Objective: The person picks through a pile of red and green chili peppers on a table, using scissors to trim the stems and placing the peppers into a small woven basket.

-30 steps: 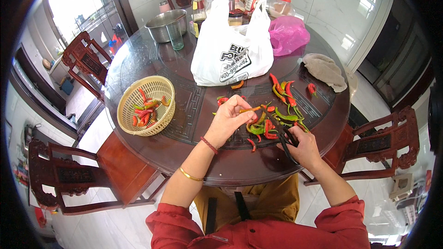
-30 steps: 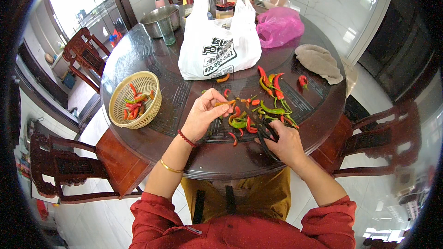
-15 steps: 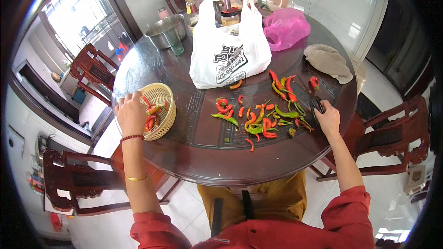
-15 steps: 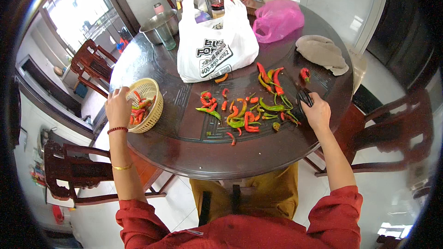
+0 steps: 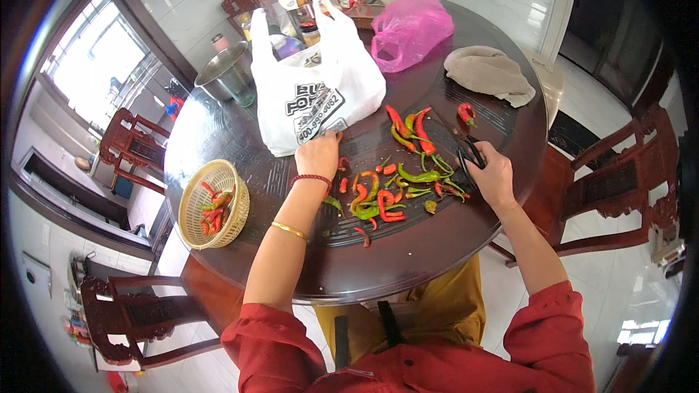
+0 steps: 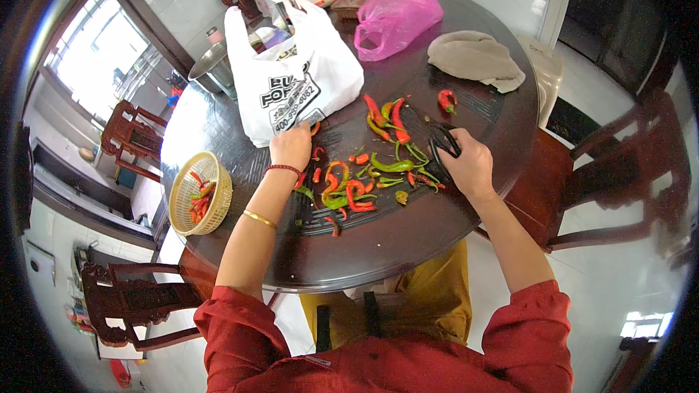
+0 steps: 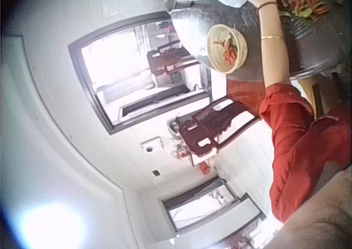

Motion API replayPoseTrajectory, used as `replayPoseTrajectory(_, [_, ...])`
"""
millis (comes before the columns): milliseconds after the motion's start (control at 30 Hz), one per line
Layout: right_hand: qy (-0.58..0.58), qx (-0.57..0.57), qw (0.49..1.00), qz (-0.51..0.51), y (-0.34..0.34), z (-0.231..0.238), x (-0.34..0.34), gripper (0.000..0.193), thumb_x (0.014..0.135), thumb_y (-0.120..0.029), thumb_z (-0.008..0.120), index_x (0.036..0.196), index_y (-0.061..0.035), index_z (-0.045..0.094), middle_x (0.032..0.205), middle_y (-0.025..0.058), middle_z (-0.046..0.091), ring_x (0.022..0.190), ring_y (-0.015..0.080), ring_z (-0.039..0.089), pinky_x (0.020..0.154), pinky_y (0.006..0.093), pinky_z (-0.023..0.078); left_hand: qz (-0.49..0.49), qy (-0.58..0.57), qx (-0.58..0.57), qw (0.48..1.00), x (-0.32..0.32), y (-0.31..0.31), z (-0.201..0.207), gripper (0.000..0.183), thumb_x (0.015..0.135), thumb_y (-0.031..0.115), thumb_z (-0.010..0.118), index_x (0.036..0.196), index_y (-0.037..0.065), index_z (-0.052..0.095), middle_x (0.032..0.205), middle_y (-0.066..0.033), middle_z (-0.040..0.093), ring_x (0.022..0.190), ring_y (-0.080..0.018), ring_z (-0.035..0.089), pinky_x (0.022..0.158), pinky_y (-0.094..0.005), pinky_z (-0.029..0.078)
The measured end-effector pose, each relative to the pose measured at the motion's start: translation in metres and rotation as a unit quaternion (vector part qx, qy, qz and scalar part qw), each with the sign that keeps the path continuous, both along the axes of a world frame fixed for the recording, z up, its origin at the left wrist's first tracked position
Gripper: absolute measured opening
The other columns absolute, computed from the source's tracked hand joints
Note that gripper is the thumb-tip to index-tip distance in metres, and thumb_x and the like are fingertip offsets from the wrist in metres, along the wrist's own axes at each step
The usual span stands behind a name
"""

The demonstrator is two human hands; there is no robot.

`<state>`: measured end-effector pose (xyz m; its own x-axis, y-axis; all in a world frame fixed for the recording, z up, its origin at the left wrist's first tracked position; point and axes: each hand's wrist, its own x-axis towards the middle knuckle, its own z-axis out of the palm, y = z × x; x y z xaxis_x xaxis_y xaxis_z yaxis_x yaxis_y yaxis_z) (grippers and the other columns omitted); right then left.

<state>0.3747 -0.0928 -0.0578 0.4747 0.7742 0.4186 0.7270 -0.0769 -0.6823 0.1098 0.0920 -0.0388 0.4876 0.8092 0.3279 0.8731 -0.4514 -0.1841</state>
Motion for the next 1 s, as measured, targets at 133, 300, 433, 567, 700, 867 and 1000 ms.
replayPoseTrajectory(133, [-0.001, 0.004, 1.000, 0.007, 0.001, -0.001, 0.002, 0.028, 0.073, -0.018, 0.071, 0.094, -0.0020, 0.060, 0.075, 0.0134, 0.066, 0.069, 0.0266, 0.065, 0.063, 0.0334, 0.049, -0.015, 0.003, -0.044, 0.999, -0.002, 0.005, 0.009, 0.035, 0.094, 0.033, 0.043, 0.086, 0.006, 0.063, 0.076, -0.0173, 0.066, 0.073, -0.0300, 0.067, 0.060, -0.0417, 0.052])
replayPoseTrajectory(300, [0.006, 0.013, 1.000, 0.009, -0.001, -0.001, 0.005, 0.028, 0.073, -0.019, 0.072, 0.093, -0.0024, 0.060, 0.074, 0.0126, 0.065, 0.067, 0.0259, 0.065, 0.062, 0.0328, 0.049, -0.106, -0.600, -0.564, 0.557, -0.023, -0.026, 0.046, 0.022, 0.093, 0.020, 0.051, 0.100, 0.000, 0.060, 0.058, 0.0016, 0.046, 0.049, -0.0078, 0.042, 0.045, -0.0221, 0.033])
replayPoseTrajectory(433, [0.013, 0.019, 1.000, 0.012, -0.001, 0.001, 0.002, 0.029, 0.074, -0.022, 0.073, 0.093, -0.0022, 0.061, 0.074, 0.0125, 0.065, 0.066, 0.0248, 0.064, 0.062, 0.0319, 0.049, -0.171, -0.640, -0.640, 0.390, -0.036, -0.059, 0.052, 0.025, 0.094, 0.018, 0.051, 0.107, -0.003, 0.054, 0.061, 0.0060, 0.033, 0.049, -0.0040, 0.029, 0.045, -0.0185, 0.024])
replayPoseTrajectory(567, [-0.011, 0.001, 1.000, 0.003, -0.001, 0.001, -0.002, 0.029, 0.075, -0.020, 0.072, 0.093, -0.0014, 0.060, 0.074, 0.0123, 0.065, 0.066, 0.0246, 0.064, 0.063, 0.0315, 0.049, -0.163, -0.642, -0.651, 0.372, -0.047, -0.074, 0.052, 0.024, 0.093, 0.018, 0.051, 0.106, -0.002, 0.055, 0.060, 0.0058, 0.033, 0.049, -0.0039, 0.029, 0.045, -0.0185, 0.024])
replayPoseTrajectory(700, [-0.016, 0.005, 1.000, 0.001, -0.002, 0.001, 0.001, 0.027, 0.075, -0.019, 0.070, 0.093, -0.0020, 0.060, 0.075, 0.0124, 0.066, 0.068, 0.0256, 0.065, 0.063, 0.0324, 0.049, -0.148, -0.602, -0.653, 0.434, -0.051, -0.080, 0.058, 0.024, 0.093, 0.017, 0.051, 0.104, -0.004, 0.056, 0.062, 0.0049, 0.037, 0.049, -0.0049, 0.032, 0.046, -0.0197, 0.027])
replayPoseTrajectory(867, [-0.019, -0.011, 1.000, -0.007, 0.002, -0.001, -0.002, 0.029, 0.075, -0.022, 0.070, 0.094, -0.0031, 0.060, 0.077, 0.0136, 0.066, 0.072, 0.0277, 0.065, 0.065, 0.0346, 0.049, -0.149, -0.225, -0.290, 0.918, -0.065, -0.068, 0.044, 0.018, 0.084, 0.012, 0.056, 0.093, -0.002, 0.063, 0.080, -0.0095, 0.065, 0.066, -0.0207, 0.062, 0.064, -0.0302, 0.048])
replayPoseTrajectory(1000, [-0.020, 0.002, 1.000, -0.001, -0.001, 0.000, 0.002, 0.030, 0.075, -0.022, 0.070, 0.095, -0.0026, 0.060, 0.079, 0.0140, 0.066, 0.072, 0.0273, 0.065, 0.065, 0.0340, 0.050, -0.148, -0.223, -0.203, 0.942, -0.041, -0.067, 0.054, 0.013, 0.082, 0.011, 0.058, 0.091, 0.004, 0.066, 0.081, -0.0141, 0.064, 0.068, -0.0271, 0.062, 0.063, -0.0321, 0.047])
